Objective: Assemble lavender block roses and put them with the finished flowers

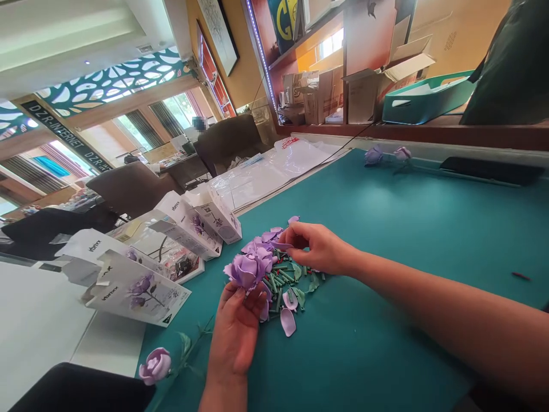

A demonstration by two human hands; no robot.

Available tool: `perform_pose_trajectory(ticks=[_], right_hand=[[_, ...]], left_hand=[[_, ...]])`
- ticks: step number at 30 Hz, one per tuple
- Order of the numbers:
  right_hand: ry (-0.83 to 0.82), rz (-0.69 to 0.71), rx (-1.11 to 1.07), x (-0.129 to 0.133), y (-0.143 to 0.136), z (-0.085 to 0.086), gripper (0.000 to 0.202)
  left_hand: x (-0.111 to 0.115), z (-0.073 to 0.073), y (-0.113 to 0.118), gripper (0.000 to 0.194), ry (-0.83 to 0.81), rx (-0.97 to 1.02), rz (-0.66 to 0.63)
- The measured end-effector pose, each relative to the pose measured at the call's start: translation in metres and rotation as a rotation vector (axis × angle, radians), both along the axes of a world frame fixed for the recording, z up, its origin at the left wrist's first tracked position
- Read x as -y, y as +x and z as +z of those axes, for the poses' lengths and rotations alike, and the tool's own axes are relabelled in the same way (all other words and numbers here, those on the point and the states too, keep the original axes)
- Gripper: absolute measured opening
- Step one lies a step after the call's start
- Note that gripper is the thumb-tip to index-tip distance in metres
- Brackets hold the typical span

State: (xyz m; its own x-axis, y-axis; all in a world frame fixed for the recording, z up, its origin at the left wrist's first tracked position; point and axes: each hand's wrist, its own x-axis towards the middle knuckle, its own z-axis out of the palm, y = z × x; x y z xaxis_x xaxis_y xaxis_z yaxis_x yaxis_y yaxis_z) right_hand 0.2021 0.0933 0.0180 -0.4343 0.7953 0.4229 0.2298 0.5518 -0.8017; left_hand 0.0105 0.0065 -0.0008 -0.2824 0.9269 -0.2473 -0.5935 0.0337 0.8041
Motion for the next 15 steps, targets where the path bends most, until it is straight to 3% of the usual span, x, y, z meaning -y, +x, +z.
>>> perform_pose_trajectory(ticks=[7,15], right_hand=[[0.297,0.087,0.061,0.014,-0.006,0.0,0.011],[0.358,0.153,0.15,0.026,-0.013,-0.004,0.004]], left_hand=[[-0.001,-0.001,-0.002,0.025,-0.004,-0.016,0.027],[0.0,-0.002,0.001,0.024,0.005,-0.043,0.025]])
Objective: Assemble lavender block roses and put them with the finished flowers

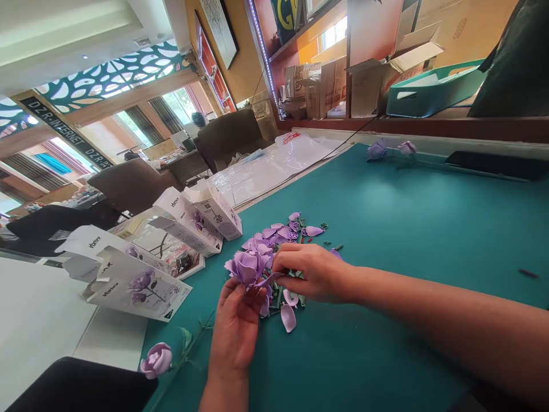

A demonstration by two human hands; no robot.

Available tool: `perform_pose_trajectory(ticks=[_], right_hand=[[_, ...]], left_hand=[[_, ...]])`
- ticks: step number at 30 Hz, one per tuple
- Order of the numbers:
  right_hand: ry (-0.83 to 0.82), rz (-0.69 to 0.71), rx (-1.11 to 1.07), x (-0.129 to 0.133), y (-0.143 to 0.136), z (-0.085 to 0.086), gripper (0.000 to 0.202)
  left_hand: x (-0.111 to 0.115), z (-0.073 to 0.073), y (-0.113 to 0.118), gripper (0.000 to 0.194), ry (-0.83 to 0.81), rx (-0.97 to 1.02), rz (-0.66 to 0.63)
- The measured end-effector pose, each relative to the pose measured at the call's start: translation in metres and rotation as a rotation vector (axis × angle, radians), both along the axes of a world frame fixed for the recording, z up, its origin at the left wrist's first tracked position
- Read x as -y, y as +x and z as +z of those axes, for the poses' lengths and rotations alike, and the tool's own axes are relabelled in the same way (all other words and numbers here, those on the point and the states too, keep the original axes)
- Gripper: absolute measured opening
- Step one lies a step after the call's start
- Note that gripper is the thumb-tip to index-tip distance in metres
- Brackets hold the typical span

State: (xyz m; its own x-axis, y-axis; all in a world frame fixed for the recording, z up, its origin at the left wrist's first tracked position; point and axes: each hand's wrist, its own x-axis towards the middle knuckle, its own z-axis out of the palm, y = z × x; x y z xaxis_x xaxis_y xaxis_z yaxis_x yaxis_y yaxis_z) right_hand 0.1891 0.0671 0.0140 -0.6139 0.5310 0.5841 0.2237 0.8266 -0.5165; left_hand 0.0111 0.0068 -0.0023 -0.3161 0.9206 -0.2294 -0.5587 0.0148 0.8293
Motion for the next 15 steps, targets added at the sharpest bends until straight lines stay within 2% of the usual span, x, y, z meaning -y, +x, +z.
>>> perform_pose_trajectory(ticks=[10,15], right_hand=[[0.012,-0.198,0.232,0.0037,-0.0029,-0.0037,0.012],[0.079,-0.176,0.225,0.004,-0.0033,-0.0048,0.012]], left_hand=[[0.0008,0.0036,0.0042,0.03,-0.017,-0.028,0.029],[0.0008,0.0041,0.0053,0.025,-0.009,-0.04,0.028]])
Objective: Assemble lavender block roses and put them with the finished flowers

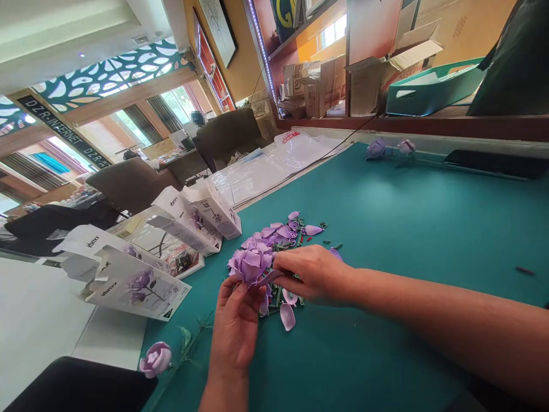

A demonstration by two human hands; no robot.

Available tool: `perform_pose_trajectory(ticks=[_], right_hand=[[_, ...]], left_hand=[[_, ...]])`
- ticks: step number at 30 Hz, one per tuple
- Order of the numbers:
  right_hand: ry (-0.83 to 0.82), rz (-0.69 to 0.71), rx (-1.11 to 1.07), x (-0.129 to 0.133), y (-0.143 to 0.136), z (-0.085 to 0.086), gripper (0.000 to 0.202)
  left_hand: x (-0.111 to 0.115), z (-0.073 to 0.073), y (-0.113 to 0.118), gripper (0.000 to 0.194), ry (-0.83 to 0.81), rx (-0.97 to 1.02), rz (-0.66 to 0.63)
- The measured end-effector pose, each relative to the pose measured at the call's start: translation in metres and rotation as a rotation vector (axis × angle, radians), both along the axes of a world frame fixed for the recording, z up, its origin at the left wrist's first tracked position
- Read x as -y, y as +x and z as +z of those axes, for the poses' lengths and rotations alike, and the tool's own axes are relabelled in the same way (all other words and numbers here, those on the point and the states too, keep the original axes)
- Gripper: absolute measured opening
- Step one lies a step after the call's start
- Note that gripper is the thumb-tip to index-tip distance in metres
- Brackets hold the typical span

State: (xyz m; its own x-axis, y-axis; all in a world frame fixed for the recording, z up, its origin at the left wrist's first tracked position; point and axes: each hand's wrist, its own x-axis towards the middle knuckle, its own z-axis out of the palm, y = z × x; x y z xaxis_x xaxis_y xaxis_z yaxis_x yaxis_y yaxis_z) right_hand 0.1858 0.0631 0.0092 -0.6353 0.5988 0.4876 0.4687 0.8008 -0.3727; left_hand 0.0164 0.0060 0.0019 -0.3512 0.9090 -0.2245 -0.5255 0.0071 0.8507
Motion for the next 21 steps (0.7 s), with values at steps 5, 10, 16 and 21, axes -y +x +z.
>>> perform_pose_trajectory(ticks=[5,10,16,21], right_hand=[[0.027,0.01,-0.036,-0.0006,0.0009,0.0021,0.014],[0.048,0.017,-0.071,-0.0001,0.0014,0.0011,0.017],[0.146,-0.019,-0.089,0.0005,0.0009,-0.0014,0.02],[0.199,-0.03,-0.077,0.0008,0.0007,-0.0014,0.018]], left_hand=[[-0.0001,0.0009,0.0016,0.025,0.014,-0.026,-0.002],[0.0004,0.0001,0.0021,0.025,0.021,-0.053,-0.003],[0.0016,-0.0025,0.0035,0.031,0.002,-0.06,-0.003],[0.0017,-0.0027,0.0035,0.037,-0.006,-0.063,0.012]])
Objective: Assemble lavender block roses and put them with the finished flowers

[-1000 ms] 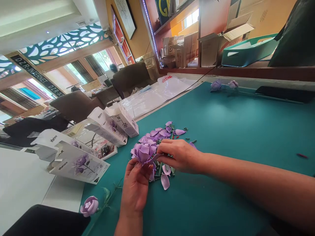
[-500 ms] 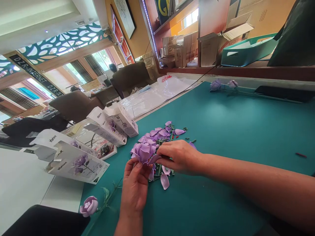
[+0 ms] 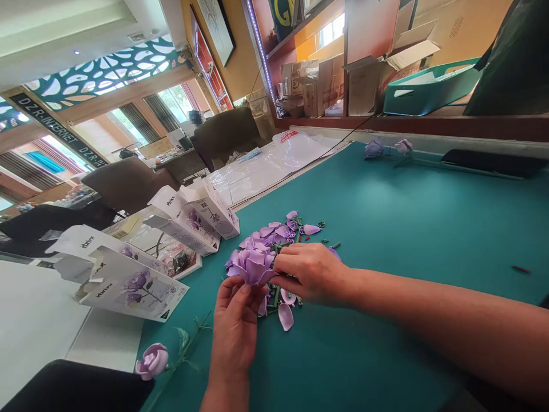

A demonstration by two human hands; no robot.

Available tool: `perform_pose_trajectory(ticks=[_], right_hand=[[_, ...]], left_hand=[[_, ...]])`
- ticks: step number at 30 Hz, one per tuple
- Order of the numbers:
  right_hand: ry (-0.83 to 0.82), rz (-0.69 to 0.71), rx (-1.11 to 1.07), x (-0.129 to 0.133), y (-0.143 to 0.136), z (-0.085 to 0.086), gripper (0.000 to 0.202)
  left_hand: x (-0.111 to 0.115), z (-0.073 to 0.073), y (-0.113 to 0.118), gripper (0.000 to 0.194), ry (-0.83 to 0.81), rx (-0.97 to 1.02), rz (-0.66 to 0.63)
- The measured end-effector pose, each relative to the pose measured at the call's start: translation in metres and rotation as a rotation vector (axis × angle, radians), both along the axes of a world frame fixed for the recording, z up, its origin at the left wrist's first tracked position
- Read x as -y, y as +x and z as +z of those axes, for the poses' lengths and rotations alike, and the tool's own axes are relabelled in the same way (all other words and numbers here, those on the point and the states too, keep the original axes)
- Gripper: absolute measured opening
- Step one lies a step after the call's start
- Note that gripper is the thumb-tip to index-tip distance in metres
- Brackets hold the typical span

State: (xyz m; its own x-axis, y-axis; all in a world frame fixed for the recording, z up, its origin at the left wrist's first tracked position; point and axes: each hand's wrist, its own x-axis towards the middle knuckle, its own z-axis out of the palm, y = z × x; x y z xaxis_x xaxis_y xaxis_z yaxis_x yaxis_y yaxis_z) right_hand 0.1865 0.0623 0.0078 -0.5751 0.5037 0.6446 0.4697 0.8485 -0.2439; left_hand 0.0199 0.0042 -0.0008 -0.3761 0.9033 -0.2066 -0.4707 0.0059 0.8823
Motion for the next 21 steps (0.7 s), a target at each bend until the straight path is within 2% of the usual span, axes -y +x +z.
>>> perform_pose_trajectory(ticks=[21], right_hand=[[0.018,-0.038,0.007,-0.0003,-0.0008,0.0001,0.019]], left_hand=[[-0.0003,-0.0012,-0.0004,0.039,0.011,-0.015,-0.003]])
